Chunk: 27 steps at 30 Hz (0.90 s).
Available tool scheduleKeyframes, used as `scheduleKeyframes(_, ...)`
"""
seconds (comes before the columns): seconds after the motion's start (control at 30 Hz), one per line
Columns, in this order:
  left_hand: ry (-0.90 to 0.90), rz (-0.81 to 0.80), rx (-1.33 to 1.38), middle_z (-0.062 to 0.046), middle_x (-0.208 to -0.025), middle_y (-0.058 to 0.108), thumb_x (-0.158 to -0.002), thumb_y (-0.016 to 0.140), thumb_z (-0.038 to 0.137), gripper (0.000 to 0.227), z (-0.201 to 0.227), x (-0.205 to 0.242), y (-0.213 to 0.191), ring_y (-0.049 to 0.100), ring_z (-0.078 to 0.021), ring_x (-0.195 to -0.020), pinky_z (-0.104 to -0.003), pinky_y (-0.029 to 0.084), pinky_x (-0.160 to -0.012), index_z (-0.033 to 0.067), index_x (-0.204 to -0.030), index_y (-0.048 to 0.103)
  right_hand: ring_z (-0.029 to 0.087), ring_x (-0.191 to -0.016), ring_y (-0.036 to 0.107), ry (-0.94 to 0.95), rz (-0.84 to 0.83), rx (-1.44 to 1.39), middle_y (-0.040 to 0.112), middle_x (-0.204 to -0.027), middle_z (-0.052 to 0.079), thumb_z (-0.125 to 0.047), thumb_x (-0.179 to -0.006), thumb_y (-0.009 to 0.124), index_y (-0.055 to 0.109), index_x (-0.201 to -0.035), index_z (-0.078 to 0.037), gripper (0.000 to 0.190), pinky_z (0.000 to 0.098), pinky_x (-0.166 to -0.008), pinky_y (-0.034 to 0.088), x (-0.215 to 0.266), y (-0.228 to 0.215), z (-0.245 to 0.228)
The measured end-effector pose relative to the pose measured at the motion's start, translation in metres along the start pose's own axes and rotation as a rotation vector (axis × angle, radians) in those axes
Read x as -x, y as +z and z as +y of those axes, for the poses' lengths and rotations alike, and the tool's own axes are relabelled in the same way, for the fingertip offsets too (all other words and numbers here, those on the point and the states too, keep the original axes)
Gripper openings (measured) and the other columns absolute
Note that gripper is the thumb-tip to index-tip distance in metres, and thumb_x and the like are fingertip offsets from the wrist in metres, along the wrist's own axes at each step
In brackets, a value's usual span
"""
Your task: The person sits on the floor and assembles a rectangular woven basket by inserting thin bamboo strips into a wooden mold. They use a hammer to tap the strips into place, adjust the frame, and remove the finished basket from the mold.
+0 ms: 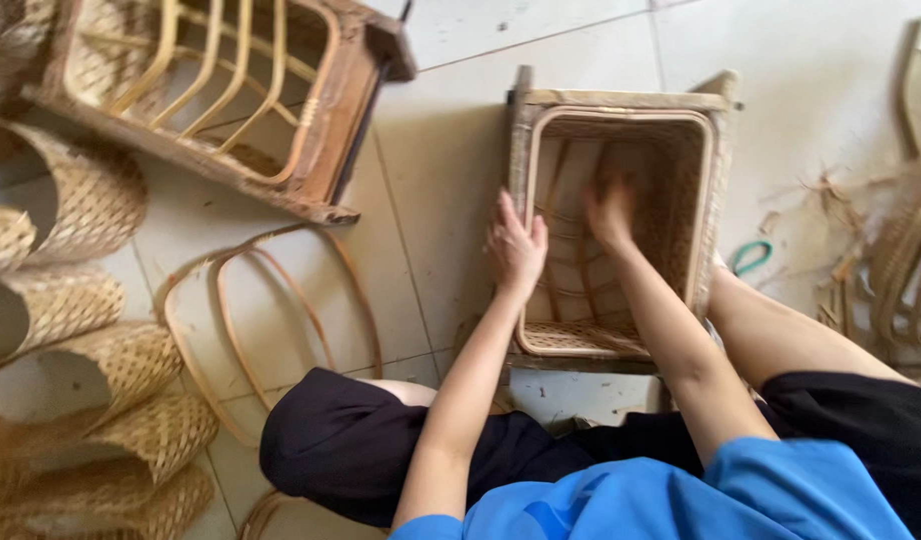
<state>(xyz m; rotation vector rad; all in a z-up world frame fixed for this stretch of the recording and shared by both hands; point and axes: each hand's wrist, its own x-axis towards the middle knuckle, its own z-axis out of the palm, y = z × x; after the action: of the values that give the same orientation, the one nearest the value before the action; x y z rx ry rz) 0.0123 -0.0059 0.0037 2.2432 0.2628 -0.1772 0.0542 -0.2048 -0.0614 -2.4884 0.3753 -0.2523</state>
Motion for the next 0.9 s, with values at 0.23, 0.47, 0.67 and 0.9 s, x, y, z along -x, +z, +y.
scheduleKeyframes(0.23,0.121,0.151,-0.079,-0.024,-0.139,0.061,-0.093,0.067,0.031,0.077,-0.012,-0.001,0.013,0.068,-0.0344,-0.113,-0.040,0.061,-0.086,0.0004,-0.155,0.034,0.041,-0.105,0.069,0.185,-0.346,0.297,0.065,-0.123,0.031,-0.007,-0.096,0.065,0.068,-0.113,0.007,0.022,0.0459,-0.088,0.058,-0.017,0.068,0.060)
scheduleKeyframes(0.47,0.141,0.176,-0.190,-0.027,-0.140,0.059,-0.093,0.065,0.031,0.072,-0.013,0.003,0.007,0.065,-0.0407,-0.119,-0.049,0.057,-0.094,0.0002,-0.151,0.036,0.036,-0.084,0.072,0.157,-0.434,0.430,0.071,-0.102,0.026,-0.010,-0.101,0.056,0.051,-0.132,0.000,0.033,0.0455,-0.070,0.059,-0.017,0.030,0.047)
scheduleKeyframes(0.67,0.047,0.131,-0.192,-0.027,-0.131,0.062,-0.090,0.068,0.035,0.074,0.003,0.012,-0.001,0.065,-0.0450,-0.110,-0.056,0.055,-0.088,0.0052,-0.152,0.038,0.038,-0.074,0.070,-0.120,-0.394,0.206,0.072,-0.092,0.020,-0.014,-0.100,0.051,0.025,-0.167,-0.014,0.072,0.0508,-0.066,0.056,0.016,0.024,-0.022)
scheduleKeyframes(0.9,0.145,0.201,-0.167,-0.026,-0.133,0.063,-0.090,0.068,0.034,0.074,0.002,0.006,0.000,0.065,-0.0436,-0.112,-0.053,0.055,-0.088,0.0028,-0.150,0.038,0.042,-0.073,0.072,-0.099,-0.161,0.251,0.067,-0.106,0.032,-0.018,-0.081,0.068,0.035,-0.150,0.001,0.079,0.0475,-0.060,0.060,0.011,0.089,-0.013)
